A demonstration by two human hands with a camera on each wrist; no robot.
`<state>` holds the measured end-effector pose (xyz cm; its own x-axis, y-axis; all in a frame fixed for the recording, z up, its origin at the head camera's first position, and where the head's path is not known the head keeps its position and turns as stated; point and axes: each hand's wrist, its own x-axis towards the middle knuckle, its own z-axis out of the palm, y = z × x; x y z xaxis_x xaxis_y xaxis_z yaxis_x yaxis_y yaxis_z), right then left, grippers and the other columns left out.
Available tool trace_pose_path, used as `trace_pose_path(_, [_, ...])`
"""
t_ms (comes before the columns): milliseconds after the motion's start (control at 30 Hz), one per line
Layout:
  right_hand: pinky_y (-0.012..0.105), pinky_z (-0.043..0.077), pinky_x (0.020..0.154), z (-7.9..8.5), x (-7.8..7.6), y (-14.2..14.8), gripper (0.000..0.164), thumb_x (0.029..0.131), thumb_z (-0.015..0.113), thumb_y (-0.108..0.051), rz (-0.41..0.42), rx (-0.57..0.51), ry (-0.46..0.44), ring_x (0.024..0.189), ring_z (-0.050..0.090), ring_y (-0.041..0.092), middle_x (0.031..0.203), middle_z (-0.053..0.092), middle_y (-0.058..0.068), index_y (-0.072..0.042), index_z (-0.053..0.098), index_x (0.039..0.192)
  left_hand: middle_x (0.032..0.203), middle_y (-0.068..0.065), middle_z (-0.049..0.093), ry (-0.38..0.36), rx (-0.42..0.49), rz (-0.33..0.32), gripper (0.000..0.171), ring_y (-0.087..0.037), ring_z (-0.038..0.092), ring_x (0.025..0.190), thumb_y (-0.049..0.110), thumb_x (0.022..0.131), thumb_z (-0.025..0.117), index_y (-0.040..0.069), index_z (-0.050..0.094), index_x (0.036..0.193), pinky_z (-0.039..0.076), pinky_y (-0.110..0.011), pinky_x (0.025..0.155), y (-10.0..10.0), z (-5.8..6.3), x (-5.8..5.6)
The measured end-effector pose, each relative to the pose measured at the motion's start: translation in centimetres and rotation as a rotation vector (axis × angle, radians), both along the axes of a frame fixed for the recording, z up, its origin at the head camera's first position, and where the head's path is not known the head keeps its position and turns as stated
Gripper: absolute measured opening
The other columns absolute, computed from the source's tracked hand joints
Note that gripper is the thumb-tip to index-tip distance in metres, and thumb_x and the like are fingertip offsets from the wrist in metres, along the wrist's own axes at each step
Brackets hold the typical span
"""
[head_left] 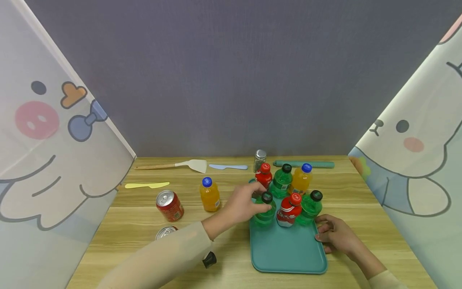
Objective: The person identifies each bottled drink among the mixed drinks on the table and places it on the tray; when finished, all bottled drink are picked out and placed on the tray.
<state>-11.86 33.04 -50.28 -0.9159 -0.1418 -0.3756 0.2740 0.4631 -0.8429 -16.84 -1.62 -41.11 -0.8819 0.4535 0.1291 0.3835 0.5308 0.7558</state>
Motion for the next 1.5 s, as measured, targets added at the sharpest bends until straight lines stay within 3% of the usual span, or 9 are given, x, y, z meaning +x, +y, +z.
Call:
trace_pose_path(167, [0.042, 0.061, 0.059, -0.1, -0.1, 0.0, 0.06, 0.087, 0.077, -0.002, 0.007, -0.014, -0.005, 0.081, 0.062, 0.026, 0.1, 0.059, 0.017, 0.01, 0.048, 0.138, 0.103, 0.006, 0.072, -0.01, -0.004, -0.006, 0.032, -0.011, 0.065, 0.097, 0.028, 0.086, 0.085, 0.016, 0.069, 0.11, 0.055, -0.021, 0.082, 0.4, -0.6, -0.1])
trace_pose_path(400, [0.044, 0.062, 0.06, 0.0, -0.2, 0.1, 0.061, 0.088, 0.076, -0.001, 0.014, -0.04, -0.016, 0.078, 0.064, 0.026, 0.1, 0.058, 0.018, 0.011, 0.045, 0.139, 0.107, 0.006, 0.072, 0.002, -0.017, -0.01, 0.034, -0.012, 0.065, 0.1, 0.031, 0.088, 0.083, 0.016, 0.068, 0.115, 0.055, -0.024, 0.087, 0.5, -1.1, 0.0])
trace_pose_path(700, [0.043, 0.062, 0.059, 0.2, 0.0, -0.1, 0.06, 0.087, 0.076, 0.0, -0.004, -0.02, -0.018, 0.079, 0.063, 0.026, 0.101, 0.058, 0.017, 0.009, 0.047, 0.139, 0.11, 0.006, 0.071, -0.018, -0.028, -0.017, 0.035, -0.013, 0.064, 0.103, 0.031, 0.09, 0.082, 0.016, 0.068, 0.118, 0.055, -0.027, 0.091, 0.7, -1.2, 0.3])
trace_pose_path(1033, [0.043, 0.062, 0.059, 0.0, 0.1, -0.2, 0.059, 0.087, 0.075, 0.001, -0.027, -0.003, -0.022, 0.079, 0.063, 0.026, 0.102, 0.058, 0.017, 0.008, 0.048, 0.139, 0.117, 0.004, 0.069, -0.024, -0.108, -0.029, 0.037, -0.015, 0.063, 0.107, 0.036, 0.093, 0.078, 0.018, 0.064, 0.123, 0.055, -0.03, 0.092, 0.8, -1.0, 0.3])
trace_pose_path(1233, [0.043, 0.062, 0.06, -0.2, 0.1, -0.2, 0.058, 0.088, 0.075, 0.002, -0.04, 0.014, -0.028, 0.08, 0.064, 0.025, 0.101, 0.059, 0.017, 0.008, 0.048, 0.139, 0.133, 0.003, 0.066, -0.061, -0.132, -0.054, 0.051, -0.019, 0.062, 0.122, 0.043, 0.094, 0.075, 0.017, 0.061, 0.136, 0.053, -0.04, 0.103, 0.0, -0.8, 0.8])
trace_pose_path(1500, [0.043, 0.062, 0.059, -0.2, 0.0, -0.1, 0.057, 0.088, 0.075, 0.001, -0.042, 0.015, -0.022, 0.079, 0.064, 0.025, 0.101, 0.06, 0.016, 0.007, 0.049, 0.139, 0.137, 0.004, 0.065, -0.087, -0.08, -0.039, 0.049, -0.022, 0.063, 0.122, 0.043, 0.096, 0.071, 0.02, 0.061, 0.138, 0.055, -0.041, 0.099, -2.3, -1.0, 1.4])
